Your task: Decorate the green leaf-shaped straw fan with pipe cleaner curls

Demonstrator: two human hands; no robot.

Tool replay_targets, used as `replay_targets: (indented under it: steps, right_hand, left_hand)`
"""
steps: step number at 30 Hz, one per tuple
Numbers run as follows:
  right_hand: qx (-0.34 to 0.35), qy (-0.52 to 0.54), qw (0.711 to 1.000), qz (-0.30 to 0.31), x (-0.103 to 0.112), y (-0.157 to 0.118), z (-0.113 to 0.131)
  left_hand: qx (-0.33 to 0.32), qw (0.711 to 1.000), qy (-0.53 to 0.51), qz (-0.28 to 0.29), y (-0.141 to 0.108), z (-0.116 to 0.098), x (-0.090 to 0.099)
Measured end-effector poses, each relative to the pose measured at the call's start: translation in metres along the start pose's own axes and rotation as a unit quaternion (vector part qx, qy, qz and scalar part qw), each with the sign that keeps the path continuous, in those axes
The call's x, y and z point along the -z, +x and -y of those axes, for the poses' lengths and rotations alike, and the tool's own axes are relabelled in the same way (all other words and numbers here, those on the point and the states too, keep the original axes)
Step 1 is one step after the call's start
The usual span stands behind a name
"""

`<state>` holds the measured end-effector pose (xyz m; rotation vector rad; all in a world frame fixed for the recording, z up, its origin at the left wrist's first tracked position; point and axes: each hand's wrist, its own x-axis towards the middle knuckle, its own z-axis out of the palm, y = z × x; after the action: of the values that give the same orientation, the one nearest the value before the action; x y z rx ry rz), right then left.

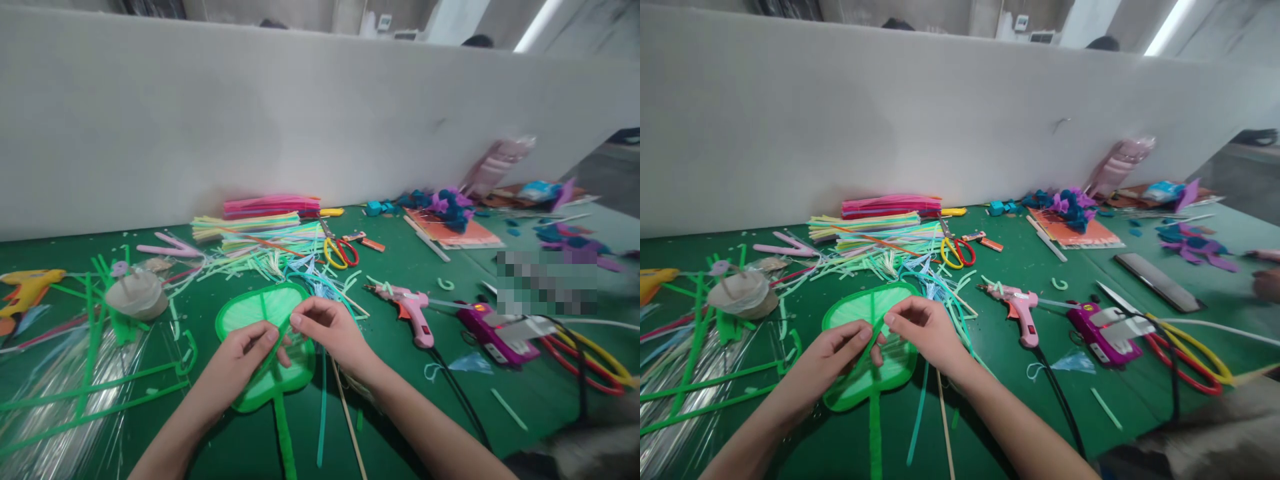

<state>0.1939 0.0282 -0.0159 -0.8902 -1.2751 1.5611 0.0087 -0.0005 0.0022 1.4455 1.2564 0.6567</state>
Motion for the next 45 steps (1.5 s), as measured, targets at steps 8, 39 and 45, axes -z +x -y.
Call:
replay_targets:
  steps: [8, 39, 45]
  right_hand:
    - [0.018, 0.044, 0.998, -0.045, -0.009, -0.001, -0.004]
    - [-0.038, 0.062, 0.997, 0.022, -0.008, -0.003, -0.01]
    - [-0.034, 0.027, 0.997, -0.066, -0.009, -0.002, -0.008]
  left_hand:
    - [0.006, 0.994, -0.108, -0.027, -0.001, 0.004, -0.01]
    - [0.011, 0.986, -0.163, 0.02, -0.003, 0.003, -0.013]
    - [0.034, 0.982, -0.179, -0.049, 0.0, 0.007, -0.013]
